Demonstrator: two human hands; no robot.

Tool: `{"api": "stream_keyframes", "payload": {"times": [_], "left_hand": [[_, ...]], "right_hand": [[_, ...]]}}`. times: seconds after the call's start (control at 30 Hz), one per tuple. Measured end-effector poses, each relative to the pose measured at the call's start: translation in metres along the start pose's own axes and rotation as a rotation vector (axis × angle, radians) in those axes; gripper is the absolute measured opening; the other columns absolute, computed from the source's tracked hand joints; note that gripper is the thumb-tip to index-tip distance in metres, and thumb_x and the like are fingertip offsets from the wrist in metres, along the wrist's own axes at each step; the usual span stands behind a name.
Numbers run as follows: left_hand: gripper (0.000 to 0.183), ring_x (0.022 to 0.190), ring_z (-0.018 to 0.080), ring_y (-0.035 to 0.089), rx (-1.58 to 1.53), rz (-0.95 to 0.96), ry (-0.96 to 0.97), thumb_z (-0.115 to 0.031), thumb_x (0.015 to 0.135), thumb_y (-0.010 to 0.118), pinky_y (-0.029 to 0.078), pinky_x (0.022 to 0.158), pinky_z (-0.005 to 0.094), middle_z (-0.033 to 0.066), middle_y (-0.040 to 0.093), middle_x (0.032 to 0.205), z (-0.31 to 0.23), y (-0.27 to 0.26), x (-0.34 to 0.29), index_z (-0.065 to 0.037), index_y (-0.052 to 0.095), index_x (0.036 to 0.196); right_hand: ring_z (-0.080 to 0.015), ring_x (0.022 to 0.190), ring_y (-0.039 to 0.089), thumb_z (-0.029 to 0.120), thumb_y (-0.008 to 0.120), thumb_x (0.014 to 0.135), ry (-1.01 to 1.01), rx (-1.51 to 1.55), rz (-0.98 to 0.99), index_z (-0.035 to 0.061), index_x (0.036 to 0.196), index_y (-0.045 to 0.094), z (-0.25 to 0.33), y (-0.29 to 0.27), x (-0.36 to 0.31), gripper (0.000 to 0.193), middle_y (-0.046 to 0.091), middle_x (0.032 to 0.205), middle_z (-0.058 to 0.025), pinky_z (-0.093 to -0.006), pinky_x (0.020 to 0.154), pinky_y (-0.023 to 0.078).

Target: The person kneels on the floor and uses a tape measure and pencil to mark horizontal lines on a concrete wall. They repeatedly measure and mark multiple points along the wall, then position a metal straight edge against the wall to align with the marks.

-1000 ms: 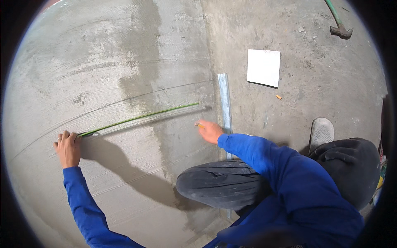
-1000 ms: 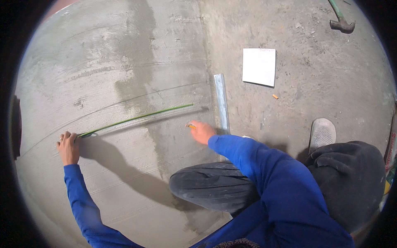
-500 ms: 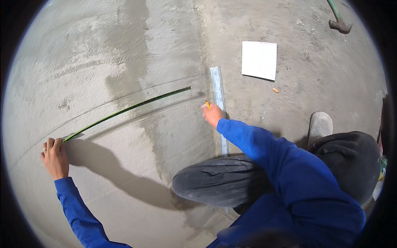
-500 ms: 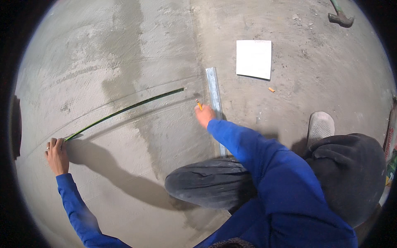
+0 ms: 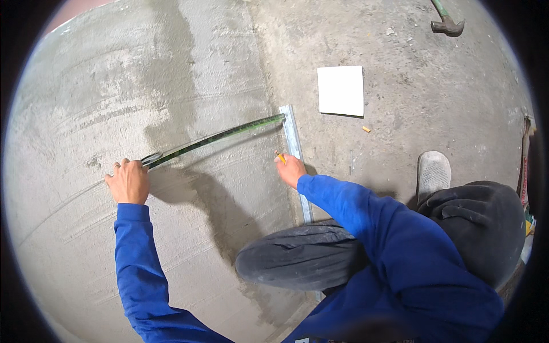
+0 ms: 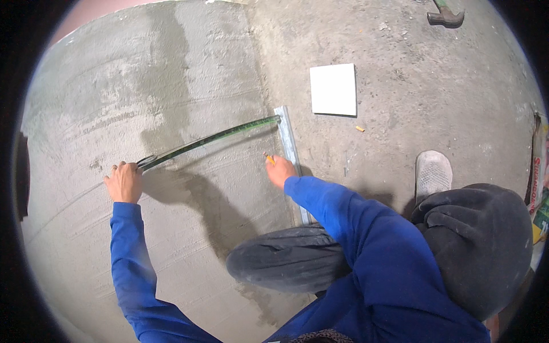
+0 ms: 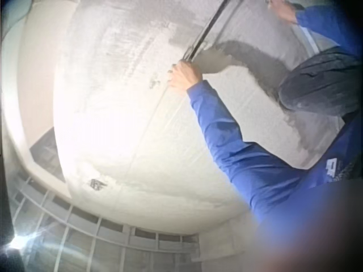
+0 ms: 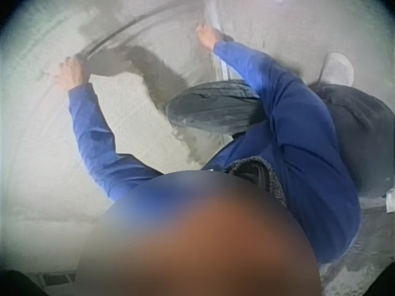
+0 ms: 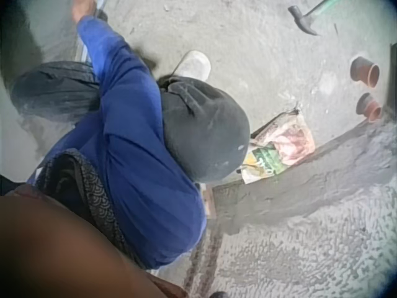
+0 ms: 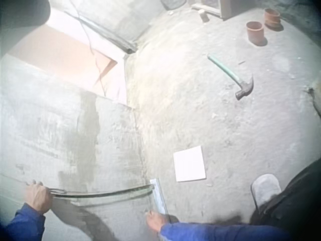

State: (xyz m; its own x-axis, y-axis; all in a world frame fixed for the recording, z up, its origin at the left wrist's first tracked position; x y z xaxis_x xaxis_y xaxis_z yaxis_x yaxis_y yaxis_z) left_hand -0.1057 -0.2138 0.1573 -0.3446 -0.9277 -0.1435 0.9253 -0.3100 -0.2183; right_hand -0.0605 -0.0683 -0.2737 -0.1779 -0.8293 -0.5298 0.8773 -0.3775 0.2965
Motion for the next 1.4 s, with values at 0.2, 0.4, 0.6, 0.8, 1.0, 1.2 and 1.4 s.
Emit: {"api": "stream_keyframes", "payload": {"times": [0.2, 0.4, 0.6, 0.8, 1.0, 1.2, 1.4], "left_hand": [[0.020, 0.105, 0.0307, 0.061, -0.063, 0.051, -0.026, -0.030, 0.085, 0.066, 0.042, 0.090, 0.0551, 0.0072, 0.068, 0.101, 0.021, -0.005, -0.006, -0.013, 0.075, 0.091], [0.022, 0.107, 0.0290, 0.061, -0.110, 0.091, -0.016, -0.031, 0.086, 0.066, 0.042, 0.092, 0.0545, 0.0067, 0.068, 0.101, 0.017, -0.003, -0.008, -0.014, 0.075, 0.094], [0.022, 0.104, 0.0302, 0.062, -0.171, 0.163, -0.009, -0.031, 0.084, 0.066, 0.042, 0.092, 0.0556, 0.0076, 0.069, 0.102, -0.002, 0.021, -0.007, -0.014, 0.075, 0.094], [0.021, 0.082, 0.0365, 0.067, -0.426, 0.222, 0.008, -0.028, 0.080, 0.069, 0.051, 0.076, 0.0462, 0.0163, 0.071, 0.085, 0.024, 0.037, -0.016, -0.009, 0.076, 0.087], [0.024, 0.086, 0.0359, 0.067, -0.272, 0.242, -0.106, -0.030, 0.082, 0.068, 0.050, 0.078, 0.0496, 0.0157, 0.071, 0.089, 0.055, 0.036, -0.024, -0.009, 0.075, 0.089], [0.023, 0.098, 0.0320, 0.066, -0.091, 0.182, -0.066, -0.031, 0.085, 0.067, 0.045, 0.086, 0.0550, 0.0118, 0.071, 0.098, 0.023, 0.026, -0.011, -0.011, 0.074, 0.092], [0.023, 0.100, 0.0302, 0.067, -0.063, 0.232, -0.081, -0.034, 0.086, 0.067, 0.045, 0.084, 0.0550, 0.0111, 0.071, 0.101, 0.010, 0.035, 0.013, -0.012, 0.073, 0.094]], "right_hand": [[-0.0449, 0.093, 0.061, 0.028, 0.054, 0.089, 0.009, 0.003, 0.041, 0.0025, 0.096, 0.064, 0.003, 0.006, -0.003, 0.028, 0.066, 0.093, -0.0253, -0.0511, 0.080, 0.047], [-0.0447, 0.091, 0.062, 0.026, 0.053, 0.089, 0.036, -0.017, 0.097, 0.0032, 0.097, 0.064, -0.003, 0.016, -0.007, 0.027, 0.066, 0.093, -0.0247, -0.0511, 0.079, 0.048], [-0.0446, 0.085, 0.062, 0.031, 0.054, 0.091, -0.023, -0.023, 0.036, 0.0028, 0.095, 0.063, -0.008, 0.012, -0.004, 0.030, 0.065, 0.085, -0.0245, -0.0505, 0.075, 0.047], [-0.0442, 0.087, 0.063, 0.032, 0.054, 0.091, -0.021, -0.079, 0.042, 0.0039, 0.096, 0.063, -0.009, 0.014, -0.004, 0.030, 0.066, 0.087, -0.0242, -0.0507, 0.076, 0.047], [-0.0442, 0.094, 0.062, 0.027, 0.054, 0.089, 0.061, -0.049, 0.139, 0.0023, 0.106, 0.064, -0.011, 0.014, -0.010, 0.032, 0.066, 0.098, -0.0264, -0.0497, 0.083, 0.048], [-0.0451, 0.092, 0.062, 0.026, 0.054, 0.088, 0.005, -0.066, 0.087, 0.0022, 0.104, 0.064, -0.005, 0.012, -0.015, 0.030, 0.066, 0.096, -0.0258, -0.0506, 0.081, 0.048], [-0.0455, 0.092, 0.061, 0.026, 0.054, 0.089, 0.015, -0.078, 0.120, 0.0023, 0.101, 0.063, -0.004, 0.011, -0.018, 0.029, 0.066, 0.094, -0.0256, -0.0518, 0.080, 0.047]]}}
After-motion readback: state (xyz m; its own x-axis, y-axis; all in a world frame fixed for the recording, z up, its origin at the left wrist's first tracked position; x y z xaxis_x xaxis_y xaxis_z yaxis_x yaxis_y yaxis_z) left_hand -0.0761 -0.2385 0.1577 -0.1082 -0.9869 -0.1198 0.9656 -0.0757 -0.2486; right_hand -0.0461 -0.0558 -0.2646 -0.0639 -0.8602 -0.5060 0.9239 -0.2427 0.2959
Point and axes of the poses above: each hand's wrist, its own x-axis towards the middle knuckle, its own y-axis out of the palm, z = x × y, the point moved 9 cm from there along x, towards the middle knuckle
